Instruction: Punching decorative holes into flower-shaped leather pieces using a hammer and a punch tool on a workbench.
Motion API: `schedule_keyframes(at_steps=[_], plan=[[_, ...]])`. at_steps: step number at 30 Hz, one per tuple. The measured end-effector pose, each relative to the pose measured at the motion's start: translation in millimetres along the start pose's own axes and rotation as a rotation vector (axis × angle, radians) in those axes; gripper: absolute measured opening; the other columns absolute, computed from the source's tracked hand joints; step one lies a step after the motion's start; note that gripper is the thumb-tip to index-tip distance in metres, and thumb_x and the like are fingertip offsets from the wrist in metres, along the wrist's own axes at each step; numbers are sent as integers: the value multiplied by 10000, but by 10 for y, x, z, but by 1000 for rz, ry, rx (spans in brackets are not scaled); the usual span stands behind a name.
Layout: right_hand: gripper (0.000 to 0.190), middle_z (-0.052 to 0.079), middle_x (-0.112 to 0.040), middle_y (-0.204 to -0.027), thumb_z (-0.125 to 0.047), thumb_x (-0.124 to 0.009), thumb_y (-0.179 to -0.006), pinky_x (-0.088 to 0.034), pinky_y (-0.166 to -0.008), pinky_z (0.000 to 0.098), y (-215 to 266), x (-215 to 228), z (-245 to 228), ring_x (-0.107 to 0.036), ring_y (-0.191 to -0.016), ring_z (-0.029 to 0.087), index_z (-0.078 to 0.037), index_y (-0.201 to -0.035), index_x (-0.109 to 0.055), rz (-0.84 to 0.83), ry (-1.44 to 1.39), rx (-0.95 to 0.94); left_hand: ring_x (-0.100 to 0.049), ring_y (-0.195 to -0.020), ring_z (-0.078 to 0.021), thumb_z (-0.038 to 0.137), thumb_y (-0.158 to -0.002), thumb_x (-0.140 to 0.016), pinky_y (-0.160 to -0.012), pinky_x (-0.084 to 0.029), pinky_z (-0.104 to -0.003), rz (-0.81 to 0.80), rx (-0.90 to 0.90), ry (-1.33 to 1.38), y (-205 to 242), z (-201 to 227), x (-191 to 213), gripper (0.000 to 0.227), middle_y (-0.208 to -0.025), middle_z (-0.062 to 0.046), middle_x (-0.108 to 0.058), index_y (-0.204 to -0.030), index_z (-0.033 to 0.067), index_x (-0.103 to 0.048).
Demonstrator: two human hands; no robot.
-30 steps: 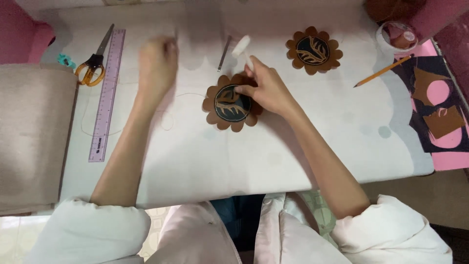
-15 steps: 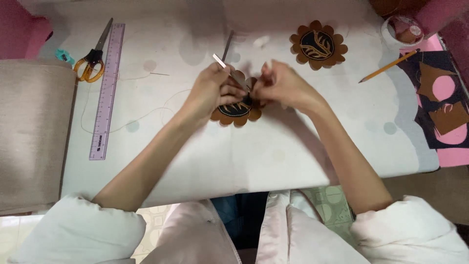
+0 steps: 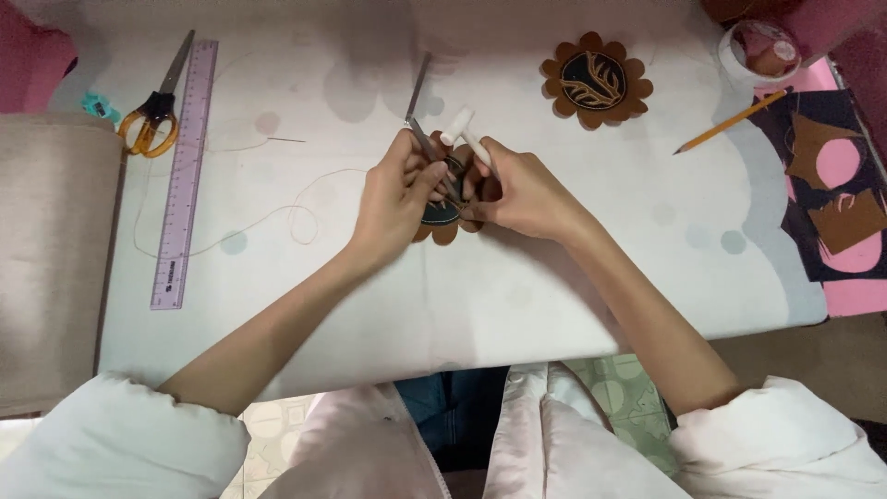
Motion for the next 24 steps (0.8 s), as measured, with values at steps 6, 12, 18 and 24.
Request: schedule_keyframes(at_steps=[6,12,18,24], plan=[[375,100,-687,-771,-157,-839,-825,-531,-669,365,-75,30,219,-667,-715,259,-118,-926,-481,9,-45,13,-672,-822,-164,40,-1080,-497,-759,-619,-300,7,-101,-106,68,97,-43,59,-888,-117,-677,-1137,26,-498],[347,101,-680,-745,-106,-816,-810,-541,-643,344,-18,24,102,-659,-685,235,-128,-899,-481,23,-59,20,-663,-778,-156,54,-1075,-523,-723,-603,-304,21,-159,-181,56,132,-45,40,-827,-86,-670,-1106,32,-509],[365,99,-666,-732,-124,-831,-805,-537,-621,346,-17,26,85,-653,-674,232,-128,-895,-477,26,-48,23,-679,-748,-163,88,-1066,-573,-699,-599,-297,42,-155,-210,71,101,-30,78,-831,-104,-691,-1103,38,-526],[367,88,-636,-696,-134,-838,-811,-535,-613,338,-19,31,87,-639,-668,226,-123,-894,-480,36,-56,29,-685,-731,-175,96,-1072,-564,-683,-579,-325,35,-199,-271,61,115,-39,77,-819,-94,-680,-1100,36,-526]])
Point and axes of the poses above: each hand's wrist, its own y-axis away from the middle knuckle, its own x-axis out of the back of the hand, z = x × y, the point moved 9 cm from there along -y, towards the middle knuckle
